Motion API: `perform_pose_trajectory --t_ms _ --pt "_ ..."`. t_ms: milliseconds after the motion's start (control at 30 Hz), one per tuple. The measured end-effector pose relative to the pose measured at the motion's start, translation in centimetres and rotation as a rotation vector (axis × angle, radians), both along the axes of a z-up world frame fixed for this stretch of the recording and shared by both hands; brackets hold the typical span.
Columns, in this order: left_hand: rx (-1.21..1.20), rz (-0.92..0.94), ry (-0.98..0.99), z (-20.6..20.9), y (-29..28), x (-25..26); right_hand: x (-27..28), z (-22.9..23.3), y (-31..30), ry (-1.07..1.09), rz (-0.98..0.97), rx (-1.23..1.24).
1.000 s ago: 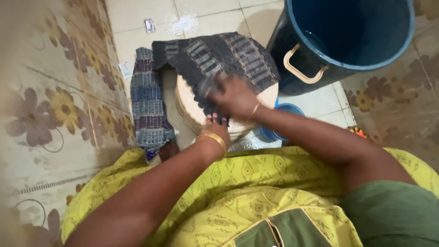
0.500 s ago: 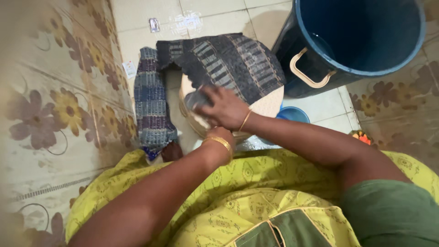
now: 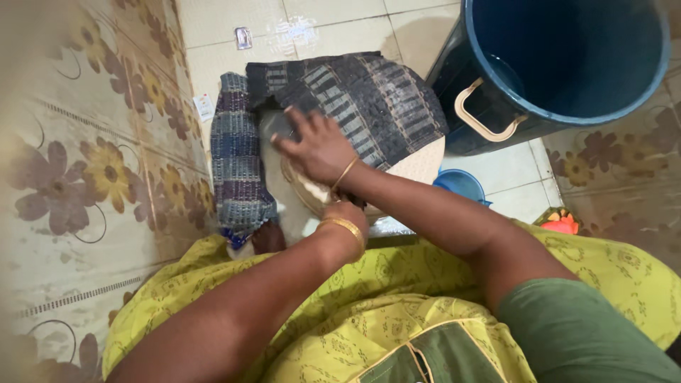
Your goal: The person scrubs a black and grey patterned mat using a brush, pours water from a blue mug to rinse it, and wrings the mat by hand.
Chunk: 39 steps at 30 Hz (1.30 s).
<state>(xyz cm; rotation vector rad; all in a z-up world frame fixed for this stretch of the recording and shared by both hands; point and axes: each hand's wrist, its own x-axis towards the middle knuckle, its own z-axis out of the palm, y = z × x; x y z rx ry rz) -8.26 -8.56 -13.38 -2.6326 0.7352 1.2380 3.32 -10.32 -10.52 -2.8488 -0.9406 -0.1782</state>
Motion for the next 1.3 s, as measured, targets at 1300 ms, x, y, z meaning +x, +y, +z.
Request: perform_pose_trajectory --t_ms 1300 --pt "0.0 -0.047 -0.273 1.2 -0.9 1.1 -1.6 0.3 -14.7 0.354 0.019 0.379"
